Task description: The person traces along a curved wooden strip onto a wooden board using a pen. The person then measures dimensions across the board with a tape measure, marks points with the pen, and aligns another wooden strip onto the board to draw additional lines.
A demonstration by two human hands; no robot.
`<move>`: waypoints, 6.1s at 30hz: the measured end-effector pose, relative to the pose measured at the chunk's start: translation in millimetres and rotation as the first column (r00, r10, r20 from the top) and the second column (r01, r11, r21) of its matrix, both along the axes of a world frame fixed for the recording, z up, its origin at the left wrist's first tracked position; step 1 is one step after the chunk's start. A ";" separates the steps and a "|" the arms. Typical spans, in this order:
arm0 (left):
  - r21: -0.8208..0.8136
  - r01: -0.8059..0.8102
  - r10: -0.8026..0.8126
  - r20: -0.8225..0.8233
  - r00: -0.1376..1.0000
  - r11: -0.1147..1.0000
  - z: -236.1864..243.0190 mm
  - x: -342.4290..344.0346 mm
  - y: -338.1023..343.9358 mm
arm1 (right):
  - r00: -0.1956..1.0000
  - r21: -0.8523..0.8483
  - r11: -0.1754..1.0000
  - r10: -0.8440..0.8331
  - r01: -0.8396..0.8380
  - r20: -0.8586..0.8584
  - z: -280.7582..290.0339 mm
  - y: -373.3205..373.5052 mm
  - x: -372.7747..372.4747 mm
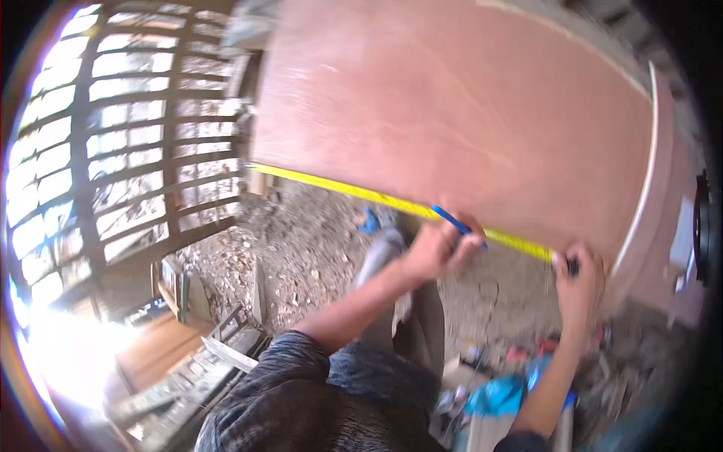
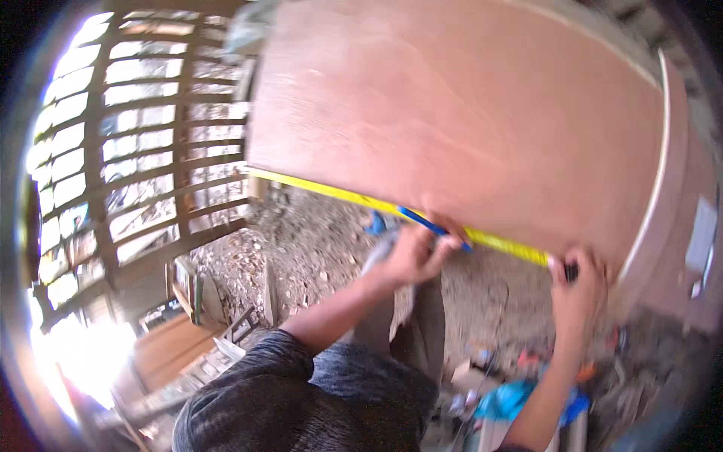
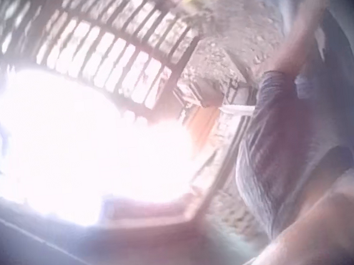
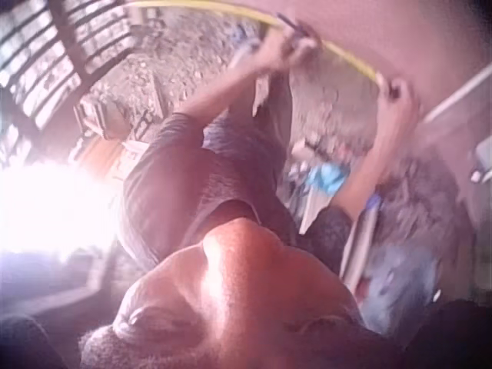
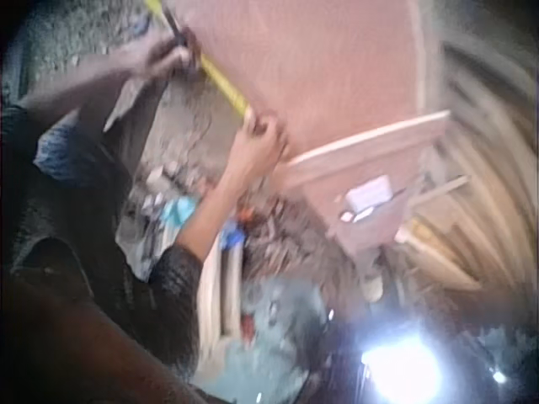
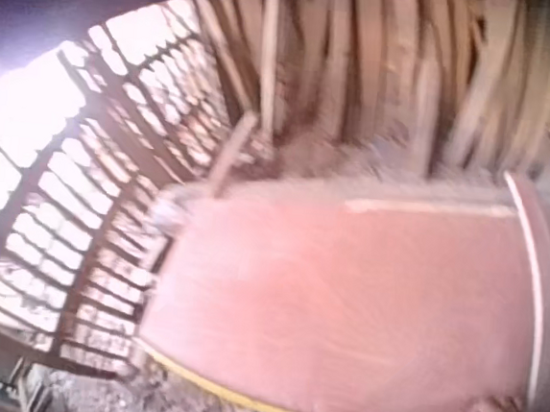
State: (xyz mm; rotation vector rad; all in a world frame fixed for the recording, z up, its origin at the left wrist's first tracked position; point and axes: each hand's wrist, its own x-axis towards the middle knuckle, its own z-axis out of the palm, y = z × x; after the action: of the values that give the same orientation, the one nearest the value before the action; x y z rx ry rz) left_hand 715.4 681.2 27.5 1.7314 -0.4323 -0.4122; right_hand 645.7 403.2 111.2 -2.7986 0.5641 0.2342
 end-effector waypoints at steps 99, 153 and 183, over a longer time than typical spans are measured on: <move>0.628 -0.107 0.148 -0.015 0.989 0.771 1.3 584.3 282.2 | 0.953 0.254 0.958 -0.053 0.133 -0.299 -10.0 -181.0 395.1; 0.525 -0.250 0.284 0.018 0.959 0.813 -23.0 561.6 275.8 | 0.989 0.212 0.976 -0.025 0.056 -0.146 -23.9 -188.8 397.8; 0.553 -0.258 0.332 -0.036 0.943 0.792 -51.7 569.7 310.8 | 0.985 0.068 0.990 -0.114 0.124 -0.131 0.5 -161.7 395.4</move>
State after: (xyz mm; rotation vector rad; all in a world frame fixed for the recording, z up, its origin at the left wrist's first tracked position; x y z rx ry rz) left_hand 1285.1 992.0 -24.2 2.2654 0.0774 -0.4430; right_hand 1041.1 241.5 111.7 -2.6793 0.7342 0.4026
